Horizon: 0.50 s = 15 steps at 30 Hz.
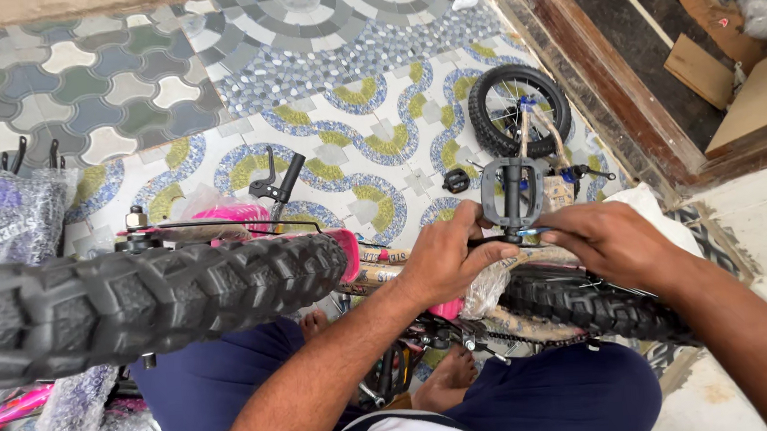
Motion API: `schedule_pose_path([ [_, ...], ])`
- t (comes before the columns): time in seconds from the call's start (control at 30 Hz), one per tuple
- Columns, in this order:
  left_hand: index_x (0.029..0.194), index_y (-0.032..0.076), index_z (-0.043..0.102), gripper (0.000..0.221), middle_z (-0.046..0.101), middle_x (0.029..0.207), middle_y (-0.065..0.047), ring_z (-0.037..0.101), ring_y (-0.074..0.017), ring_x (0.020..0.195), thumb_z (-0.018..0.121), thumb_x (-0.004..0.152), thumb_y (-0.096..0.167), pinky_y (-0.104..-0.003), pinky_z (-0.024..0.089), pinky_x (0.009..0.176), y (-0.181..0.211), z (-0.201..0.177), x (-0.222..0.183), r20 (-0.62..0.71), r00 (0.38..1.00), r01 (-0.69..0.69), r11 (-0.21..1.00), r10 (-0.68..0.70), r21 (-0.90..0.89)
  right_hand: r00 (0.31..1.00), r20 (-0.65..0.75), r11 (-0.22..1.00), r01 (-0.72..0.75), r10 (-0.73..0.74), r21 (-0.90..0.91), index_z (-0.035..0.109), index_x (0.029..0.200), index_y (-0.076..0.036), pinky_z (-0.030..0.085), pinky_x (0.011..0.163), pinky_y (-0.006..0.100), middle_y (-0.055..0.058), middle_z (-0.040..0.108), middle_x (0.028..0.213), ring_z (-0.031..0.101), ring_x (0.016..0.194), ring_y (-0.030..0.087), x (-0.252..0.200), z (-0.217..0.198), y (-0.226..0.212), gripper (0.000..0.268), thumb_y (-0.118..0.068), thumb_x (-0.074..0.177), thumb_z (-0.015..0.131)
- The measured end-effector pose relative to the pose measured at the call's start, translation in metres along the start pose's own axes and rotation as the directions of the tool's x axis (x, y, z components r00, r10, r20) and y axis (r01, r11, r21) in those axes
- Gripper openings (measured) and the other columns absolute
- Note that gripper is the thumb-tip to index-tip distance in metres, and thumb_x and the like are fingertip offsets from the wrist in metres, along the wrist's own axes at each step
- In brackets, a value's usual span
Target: The person assembles a small bicycle on the floor by attaching pedals, tightening a cable with a wrench, and using a screwdriver on various components.
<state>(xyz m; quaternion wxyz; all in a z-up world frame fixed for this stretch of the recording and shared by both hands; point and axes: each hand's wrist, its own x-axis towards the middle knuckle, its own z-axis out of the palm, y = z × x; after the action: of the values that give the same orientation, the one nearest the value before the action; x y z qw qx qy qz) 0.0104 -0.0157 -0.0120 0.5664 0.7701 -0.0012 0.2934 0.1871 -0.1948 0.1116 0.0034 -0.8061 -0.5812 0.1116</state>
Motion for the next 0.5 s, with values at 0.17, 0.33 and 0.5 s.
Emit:
schedule_pose_path([
  [0.17,0.119,0.003,0.048,0.055,0.074,0.092,-0.014,0.076,-0.0283,0.084,0.067,0.1,0.052,-0.039,0.057,0.07,0.008,-0.002,-0.01,-0.089,0.993,-0.094,0.979,0.079,-0.18,0.979,0.203,0.997,0.015,-0.03,0.073,0.076,0.105,-0.006,0.058,0.081,0.046,0.018,0.075,0.098,0.074,0.091,0.033,0.034,0.051,-0.012,0.022,-0.019,0.089,0.068],
  [0.33,0.114,0.002,0.046,0.059,0.072,0.087,-0.013,0.072,-0.0232,0.076,0.067,0.097,0.054,-0.035,0.053,0.066,0.01,0.003,-0.021,-0.024,1.0,-0.025,0.97,0.02,-0.24,0.979,0.183,0.996,0.083,-0.087,0.03,0.072,0.116,-0.013,0.056,0.083,0.048,0.016,0.075,0.105,0.07,0.096,0.037,0.029,0.036,-0.01,0.029,-0.023,0.089,0.066],
  [0.5,0.108,0.001,0.047,0.058,0.071,0.08,-0.014,0.071,-0.0222,0.068,0.068,0.094,0.054,-0.034,0.052,0.06,0.004,0.002,-0.012,0.0,1.0,0.01,0.987,-0.01,-0.161,0.917,0.247,0.934,-0.248,0.312,-0.259,0.067,0.129,-0.018,0.055,0.082,0.045,0.011,0.072,0.108,0.07,0.097,0.033,-0.004,-0.022,-0.029,0.046,-0.042,0.091,0.06],
])
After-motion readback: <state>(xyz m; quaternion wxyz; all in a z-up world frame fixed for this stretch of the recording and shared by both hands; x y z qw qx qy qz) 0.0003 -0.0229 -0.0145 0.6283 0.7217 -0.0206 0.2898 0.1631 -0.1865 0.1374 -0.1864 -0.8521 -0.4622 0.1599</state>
